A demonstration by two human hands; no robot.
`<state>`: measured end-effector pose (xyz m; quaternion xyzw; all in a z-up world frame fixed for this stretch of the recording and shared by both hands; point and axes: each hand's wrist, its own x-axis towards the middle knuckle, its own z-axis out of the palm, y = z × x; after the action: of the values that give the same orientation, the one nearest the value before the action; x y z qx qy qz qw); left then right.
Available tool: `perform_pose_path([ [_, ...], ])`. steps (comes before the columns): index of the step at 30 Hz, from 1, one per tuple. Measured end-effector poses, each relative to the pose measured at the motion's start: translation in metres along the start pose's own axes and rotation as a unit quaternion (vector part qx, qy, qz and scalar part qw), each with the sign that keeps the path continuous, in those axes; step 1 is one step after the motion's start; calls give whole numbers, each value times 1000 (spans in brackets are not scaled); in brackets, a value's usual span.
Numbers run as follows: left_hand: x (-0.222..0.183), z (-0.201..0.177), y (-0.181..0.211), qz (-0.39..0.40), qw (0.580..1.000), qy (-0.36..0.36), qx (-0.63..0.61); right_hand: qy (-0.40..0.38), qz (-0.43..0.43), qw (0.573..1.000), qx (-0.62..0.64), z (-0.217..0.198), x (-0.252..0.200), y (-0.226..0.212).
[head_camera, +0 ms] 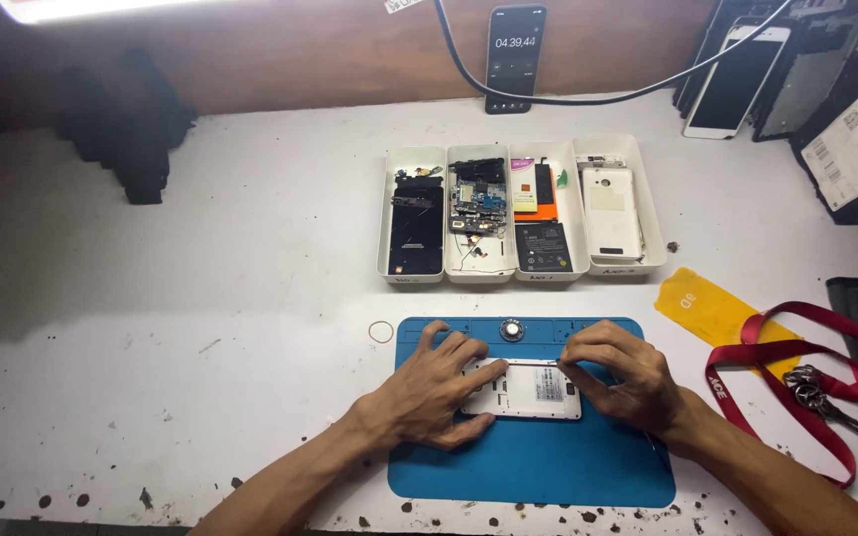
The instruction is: A person uses a thin prying tool to carefully detach components from the internal chassis of a mobile phone on a repair bench.
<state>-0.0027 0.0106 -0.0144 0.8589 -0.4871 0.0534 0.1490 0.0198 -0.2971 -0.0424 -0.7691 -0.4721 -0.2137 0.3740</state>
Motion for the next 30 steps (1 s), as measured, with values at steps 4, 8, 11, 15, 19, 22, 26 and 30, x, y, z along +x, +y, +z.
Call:
perform_pose_path([
  [4, 1, -1, 1, 3, 1000, -4, 0, 5, 6, 1000, -15, 1, -8, -1],
  [8, 3, -4, 1, 1, 1000, -11, -18, 4, 6, 1000, -4, 0, -8, 1],
  [11, 4, -5, 0, -1, 1000, -21, -22, 6, 9, 1000, -1, -1, -7, 2],
  [15, 5, -6, 0, 1, 999, -29, -16, 12, 9, 1000, 9, -6, -1, -1],
  [19, 6, -6, -1, 9, 1000, -23, -12, 19, 16, 1000, -4, -3, -3, 2],
  [22, 4, -3, 1, -2, 999, -38, -14, 21, 10, 1000, 6, -3, -3, 1],
  [26, 5, -4, 0, 2, 1000, -27, -14, 24, -3, 1000, 12, -5, 6, -4],
  [30, 6, -3, 0, 6, 1000, -11, -10, 24, 1, 1000, -3, -4, 1, -3],
])
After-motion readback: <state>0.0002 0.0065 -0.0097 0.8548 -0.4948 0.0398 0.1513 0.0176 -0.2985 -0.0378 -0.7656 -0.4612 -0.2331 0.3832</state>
